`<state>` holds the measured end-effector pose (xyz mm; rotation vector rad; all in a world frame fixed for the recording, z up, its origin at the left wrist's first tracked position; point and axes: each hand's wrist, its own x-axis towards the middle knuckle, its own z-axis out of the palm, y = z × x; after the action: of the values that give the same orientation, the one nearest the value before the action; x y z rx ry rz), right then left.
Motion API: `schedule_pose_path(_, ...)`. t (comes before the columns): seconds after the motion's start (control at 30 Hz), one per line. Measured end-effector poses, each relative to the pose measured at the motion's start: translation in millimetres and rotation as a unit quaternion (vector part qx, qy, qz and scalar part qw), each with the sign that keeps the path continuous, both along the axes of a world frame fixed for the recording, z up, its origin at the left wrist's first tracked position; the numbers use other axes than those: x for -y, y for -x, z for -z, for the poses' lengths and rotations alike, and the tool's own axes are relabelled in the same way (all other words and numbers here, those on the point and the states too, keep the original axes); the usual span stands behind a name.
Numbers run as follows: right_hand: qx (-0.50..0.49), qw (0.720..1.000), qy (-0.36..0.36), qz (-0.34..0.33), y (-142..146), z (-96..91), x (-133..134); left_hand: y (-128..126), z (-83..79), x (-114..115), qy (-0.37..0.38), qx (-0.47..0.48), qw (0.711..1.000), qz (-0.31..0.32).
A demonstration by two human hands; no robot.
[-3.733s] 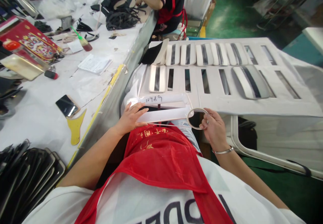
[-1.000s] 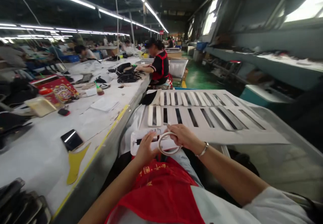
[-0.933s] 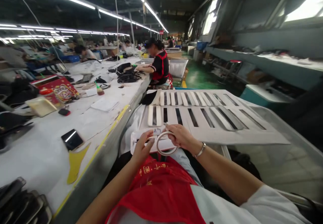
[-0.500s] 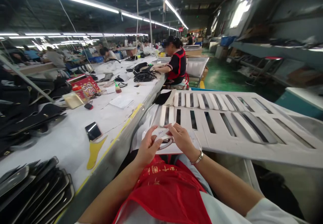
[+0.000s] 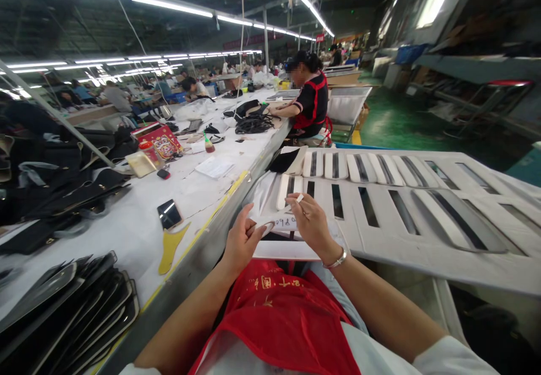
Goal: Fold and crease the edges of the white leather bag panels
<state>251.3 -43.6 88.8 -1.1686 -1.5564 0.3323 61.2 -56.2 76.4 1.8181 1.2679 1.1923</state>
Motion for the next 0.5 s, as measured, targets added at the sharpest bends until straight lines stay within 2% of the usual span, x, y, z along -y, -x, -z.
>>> schedule_pose_path(0.13, -0.036, 0.996, 0.083, -0.010, 3, 19.3, -10, -3, 1.8, 3, -0.016, 0.060, 0.998, 0.012)
schedule_pose_path(0.27, -0.059, 0.990, 0.129, -0.013, 7, 29.6, -13, -5, 6.2, 4, -0.002, 0.095, 0.995, 0.027)
schedule_pose_path(0.4, -0.075, 0.988, 0.137, -0.011, 8, 23.7, -14, -4, 9.2, 2, -0.007, 0.092, 0.995, 0.027)
schedule_pose_path(0.5, -0.085, 0.992, 0.091, -0.010, 7, 10.6, -13, -3, 10.7, -1, -0.013, 0.054, 0.998, 0.012)
